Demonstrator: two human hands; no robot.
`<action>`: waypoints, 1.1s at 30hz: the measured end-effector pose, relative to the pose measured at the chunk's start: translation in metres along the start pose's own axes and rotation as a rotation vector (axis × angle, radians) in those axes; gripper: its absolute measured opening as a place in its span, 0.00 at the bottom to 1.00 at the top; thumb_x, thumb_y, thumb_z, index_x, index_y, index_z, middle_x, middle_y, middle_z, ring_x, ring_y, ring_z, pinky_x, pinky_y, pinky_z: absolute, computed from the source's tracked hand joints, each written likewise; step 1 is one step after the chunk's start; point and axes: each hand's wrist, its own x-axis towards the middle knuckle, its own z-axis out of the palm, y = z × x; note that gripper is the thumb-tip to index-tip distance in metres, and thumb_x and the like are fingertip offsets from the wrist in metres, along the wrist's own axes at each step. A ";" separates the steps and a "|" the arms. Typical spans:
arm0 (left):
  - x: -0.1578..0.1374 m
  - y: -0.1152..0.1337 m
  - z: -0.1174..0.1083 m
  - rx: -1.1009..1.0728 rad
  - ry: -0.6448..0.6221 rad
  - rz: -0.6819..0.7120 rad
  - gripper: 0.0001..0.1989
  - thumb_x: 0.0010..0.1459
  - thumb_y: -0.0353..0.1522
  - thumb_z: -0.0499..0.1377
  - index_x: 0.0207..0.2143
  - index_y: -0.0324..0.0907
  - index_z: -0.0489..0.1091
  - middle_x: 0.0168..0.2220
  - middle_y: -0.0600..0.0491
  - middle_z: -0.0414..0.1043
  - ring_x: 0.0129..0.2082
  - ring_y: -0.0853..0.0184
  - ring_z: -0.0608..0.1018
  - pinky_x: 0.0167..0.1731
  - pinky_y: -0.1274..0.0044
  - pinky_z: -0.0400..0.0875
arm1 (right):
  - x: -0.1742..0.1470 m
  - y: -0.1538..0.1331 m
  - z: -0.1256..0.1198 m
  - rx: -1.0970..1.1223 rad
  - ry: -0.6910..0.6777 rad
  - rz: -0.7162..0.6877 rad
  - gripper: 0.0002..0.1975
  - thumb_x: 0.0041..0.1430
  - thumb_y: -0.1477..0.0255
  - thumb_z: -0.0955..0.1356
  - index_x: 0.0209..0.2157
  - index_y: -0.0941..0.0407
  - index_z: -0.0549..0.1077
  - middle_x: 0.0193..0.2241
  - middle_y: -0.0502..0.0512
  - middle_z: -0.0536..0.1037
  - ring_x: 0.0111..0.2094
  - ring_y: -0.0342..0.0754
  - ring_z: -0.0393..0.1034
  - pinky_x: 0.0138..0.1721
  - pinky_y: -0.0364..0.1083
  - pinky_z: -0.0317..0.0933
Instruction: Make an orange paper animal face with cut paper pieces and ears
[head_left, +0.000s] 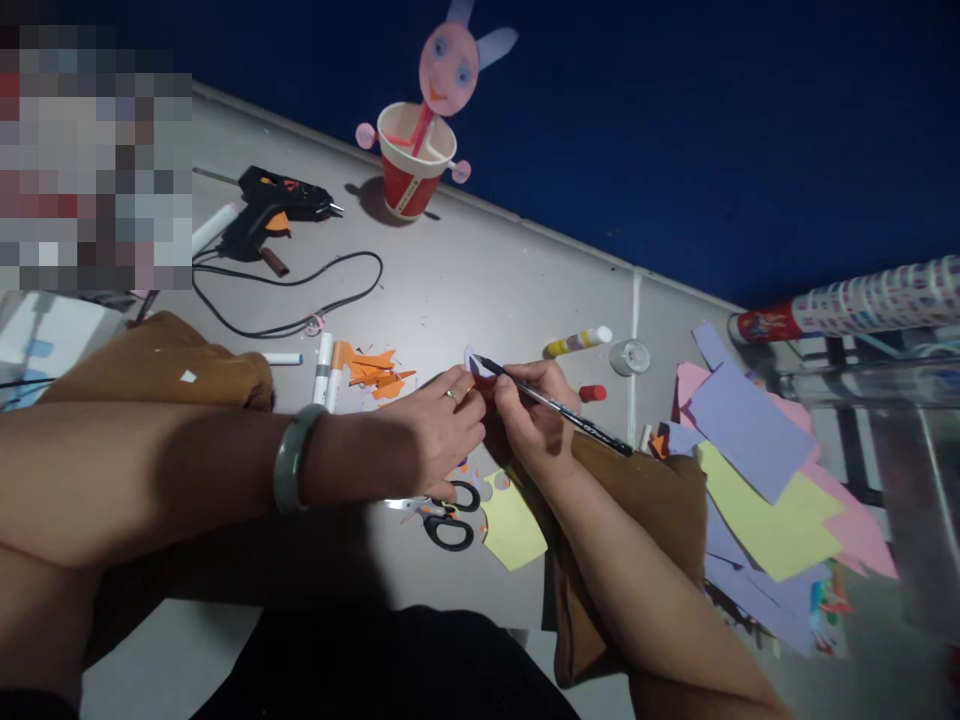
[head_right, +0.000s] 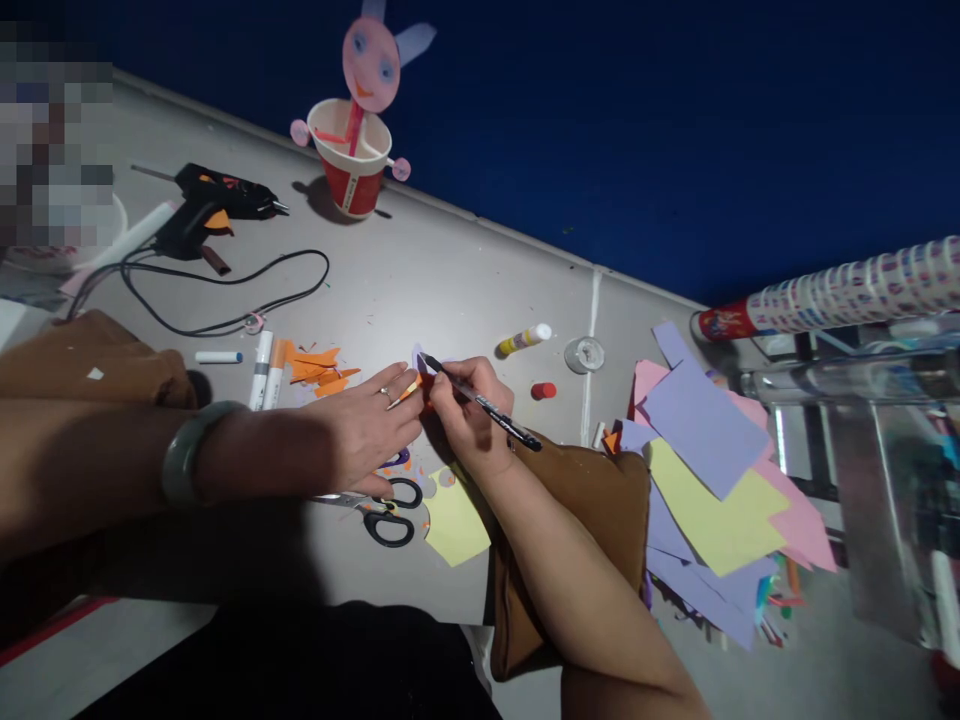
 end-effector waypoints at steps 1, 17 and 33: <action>0.001 -0.002 0.001 -0.019 0.012 0.006 0.39 0.57 0.59 0.58 0.53 0.33 0.73 0.60 0.34 0.68 0.65 0.40 0.66 0.68 0.56 0.48 | 0.001 0.000 0.000 0.006 0.003 -0.002 0.04 0.61 0.67 0.67 0.33 0.52 0.71 0.23 0.50 0.79 0.24 0.47 0.73 0.28 0.48 0.68; -0.001 -0.001 0.001 0.168 0.016 0.010 0.49 0.55 0.62 0.56 0.58 0.25 0.70 0.61 0.29 0.69 0.63 0.43 0.70 0.67 0.59 0.55 | 0.002 0.003 0.002 0.071 0.027 -0.014 0.02 0.59 0.70 0.67 0.33 0.53 0.71 0.22 0.46 0.77 0.22 0.45 0.71 0.27 0.45 0.66; -0.001 -0.001 -0.001 0.148 0.024 -0.008 0.49 0.54 0.63 0.56 0.58 0.27 0.70 0.62 0.31 0.68 0.65 0.41 0.67 0.69 0.56 0.49 | 0.004 0.002 0.004 0.056 0.001 -0.022 0.02 0.60 0.70 0.67 0.33 0.54 0.71 0.21 0.46 0.77 0.21 0.43 0.71 0.25 0.44 0.65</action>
